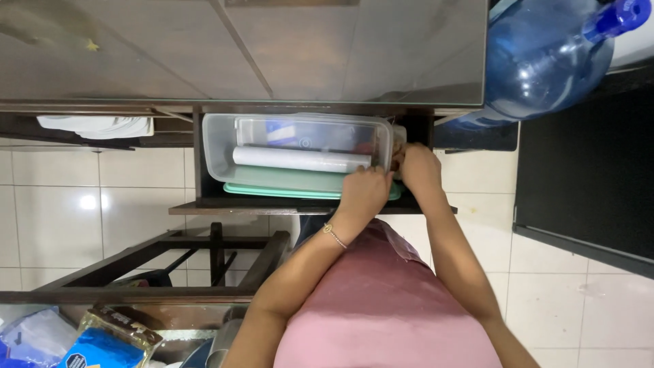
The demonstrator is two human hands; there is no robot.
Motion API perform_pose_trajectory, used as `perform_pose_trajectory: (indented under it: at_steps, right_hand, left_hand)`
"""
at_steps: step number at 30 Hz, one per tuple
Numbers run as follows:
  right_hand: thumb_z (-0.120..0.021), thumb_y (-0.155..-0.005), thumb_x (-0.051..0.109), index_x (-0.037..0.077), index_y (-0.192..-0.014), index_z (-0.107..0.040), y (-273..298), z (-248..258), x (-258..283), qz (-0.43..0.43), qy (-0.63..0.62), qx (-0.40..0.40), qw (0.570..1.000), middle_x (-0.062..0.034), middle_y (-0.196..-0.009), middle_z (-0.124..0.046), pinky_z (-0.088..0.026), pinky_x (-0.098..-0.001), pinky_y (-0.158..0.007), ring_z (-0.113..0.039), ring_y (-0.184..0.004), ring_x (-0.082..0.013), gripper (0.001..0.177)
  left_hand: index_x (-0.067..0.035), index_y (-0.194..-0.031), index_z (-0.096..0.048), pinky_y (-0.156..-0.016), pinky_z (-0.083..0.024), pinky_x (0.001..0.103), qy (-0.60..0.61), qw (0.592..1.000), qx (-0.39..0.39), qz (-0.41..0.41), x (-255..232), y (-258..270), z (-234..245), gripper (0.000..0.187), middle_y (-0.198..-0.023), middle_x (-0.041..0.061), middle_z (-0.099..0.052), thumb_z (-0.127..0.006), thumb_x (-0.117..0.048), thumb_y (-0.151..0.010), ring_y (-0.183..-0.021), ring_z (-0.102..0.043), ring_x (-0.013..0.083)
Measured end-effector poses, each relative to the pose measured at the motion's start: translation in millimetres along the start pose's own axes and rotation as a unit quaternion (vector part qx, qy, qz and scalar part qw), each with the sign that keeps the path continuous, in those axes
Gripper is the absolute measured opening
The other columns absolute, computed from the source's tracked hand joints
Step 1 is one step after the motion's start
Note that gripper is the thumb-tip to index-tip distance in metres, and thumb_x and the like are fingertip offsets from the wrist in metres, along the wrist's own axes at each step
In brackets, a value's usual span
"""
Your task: Organizing various food items, containers, and mugs by moving them from a dining table to storage drawers and cabinets.
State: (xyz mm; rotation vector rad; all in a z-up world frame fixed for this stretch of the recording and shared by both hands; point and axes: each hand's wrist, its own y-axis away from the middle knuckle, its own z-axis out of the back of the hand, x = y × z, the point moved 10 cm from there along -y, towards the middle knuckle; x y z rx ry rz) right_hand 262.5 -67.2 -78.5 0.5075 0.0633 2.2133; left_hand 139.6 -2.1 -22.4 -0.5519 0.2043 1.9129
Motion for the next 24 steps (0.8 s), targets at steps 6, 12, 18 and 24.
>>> perform_pose_trajectory:
  at_steps: [6, 12, 18, 24]
  right_hand:
    - [-0.068, -0.092, 0.012, -0.001, -0.093, -0.069, 44.6, 42.2, 23.6, 0.029, -0.061, -0.064, 0.996, -0.0193, -0.097, -0.066, -0.051, -0.0508, -0.076, -0.064, -0.09, -0.0419, 0.012]
    - [-0.069, -0.091, 0.005, -0.003, -0.092, -0.065, 68.2, 60.8, 29.0, 0.054, -0.117, -0.094, 0.987, -0.0203, -0.095, -0.063, -0.049, -0.0496, -0.073, -0.062, -0.087, -0.0429, 0.009]
    - [-0.07, -0.093, 0.004, -0.006, -0.088, -0.06, 85.8, 58.4, 16.5, 0.038, -0.154, -0.098, 0.982, -0.0212, -0.091, -0.06, -0.047, -0.0485, -0.071, -0.06, -0.083, -0.0433, 0.014]
    - [-0.069, -0.094, 0.005, -0.004, -0.087, -0.06, 88.3, 73.5, 26.5, 0.052, -0.179, -0.144, 0.972, -0.0197, -0.088, -0.058, -0.046, -0.0469, -0.068, -0.059, -0.079, -0.0416, 0.015]
  left_hand:
    - [-0.005, -0.082, -0.068, -0.064, -0.054, 0.042, -0.024, 0.999, -0.022, 0.007, -4.1, 2.4, 16.0, 0.033, -0.08, 0.011, -0.07, -0.06, -0.033, -0.097, -0.077, -0.068, 0.0292]
    - [-0.003, -0.083, -0.067, -0.062, -0.055, 0.043, 0.031, 0.999, 0.0, 0.028, -1.1, -0.7, 18.0, 0.033, -0.081, 0.014, -0.07, -0.06, -0.031, -0.1, -0.078, -0.068, 0.0327]
    - [-0.003, -0.081, -0.066, -0.061, -0.055, 0.042, 0.045, 0.998, -0.022, 0.032, -2.0, 2.8, 27.0, 0.032, -0.077, 0.014, -0.069, -0.06, -0.029, -0.101, -0.075, -0.069, 0.0313]
    - [-0.003, -0.08, -0.066, -0.06, -0.056, 0.04, 0.004, 0.998, -0.042, 0.045, -2.6, -1.3, 19.4, 0.03, -0.074, 0.014, -0.069, -0.064, -0.028, -0.096, -0.073, -0.069, 0.0304]
